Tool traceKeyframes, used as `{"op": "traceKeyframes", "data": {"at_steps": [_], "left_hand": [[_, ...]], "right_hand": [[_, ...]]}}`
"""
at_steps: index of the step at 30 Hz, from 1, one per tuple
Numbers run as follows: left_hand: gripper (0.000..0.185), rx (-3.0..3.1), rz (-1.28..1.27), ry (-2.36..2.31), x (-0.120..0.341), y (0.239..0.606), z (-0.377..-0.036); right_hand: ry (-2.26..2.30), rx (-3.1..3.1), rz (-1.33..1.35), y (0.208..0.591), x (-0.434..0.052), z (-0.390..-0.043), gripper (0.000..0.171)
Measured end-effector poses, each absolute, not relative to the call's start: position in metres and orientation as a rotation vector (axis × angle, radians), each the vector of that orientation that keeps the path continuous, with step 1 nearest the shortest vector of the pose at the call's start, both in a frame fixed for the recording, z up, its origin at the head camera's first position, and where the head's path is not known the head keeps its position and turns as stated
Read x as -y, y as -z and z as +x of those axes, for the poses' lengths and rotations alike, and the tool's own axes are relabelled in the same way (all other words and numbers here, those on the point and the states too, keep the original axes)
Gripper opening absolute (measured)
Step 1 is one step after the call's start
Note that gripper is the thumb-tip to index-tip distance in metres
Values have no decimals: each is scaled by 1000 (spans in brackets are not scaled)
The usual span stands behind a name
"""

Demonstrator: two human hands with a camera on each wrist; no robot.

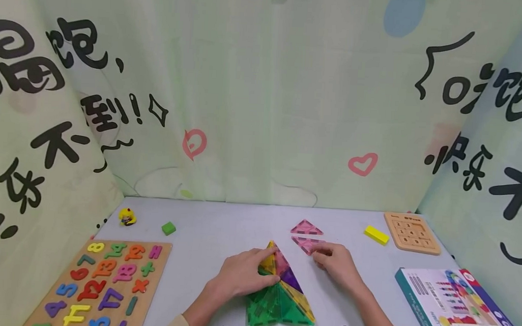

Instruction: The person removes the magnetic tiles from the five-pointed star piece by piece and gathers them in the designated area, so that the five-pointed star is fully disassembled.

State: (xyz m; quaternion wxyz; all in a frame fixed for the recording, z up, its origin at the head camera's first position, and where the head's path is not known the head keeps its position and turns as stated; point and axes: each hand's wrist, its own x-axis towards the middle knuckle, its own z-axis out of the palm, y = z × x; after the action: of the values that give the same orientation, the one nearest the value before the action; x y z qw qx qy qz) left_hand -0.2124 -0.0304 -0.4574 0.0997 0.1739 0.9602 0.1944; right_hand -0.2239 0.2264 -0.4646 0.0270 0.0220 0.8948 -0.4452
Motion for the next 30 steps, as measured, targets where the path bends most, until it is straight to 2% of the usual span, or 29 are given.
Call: {"op": "traceKeyframes", "data": {"at_steps": [10,30], "left_hand": [[74,-2831,510,-633,29,452,-210],[72,-2908,514,-624,27,457,-207]], "right_hand": [[1185,-2629,-314,460,-207,-193,17],[1251,-2554,-342,463,-208,-188,21]]}}
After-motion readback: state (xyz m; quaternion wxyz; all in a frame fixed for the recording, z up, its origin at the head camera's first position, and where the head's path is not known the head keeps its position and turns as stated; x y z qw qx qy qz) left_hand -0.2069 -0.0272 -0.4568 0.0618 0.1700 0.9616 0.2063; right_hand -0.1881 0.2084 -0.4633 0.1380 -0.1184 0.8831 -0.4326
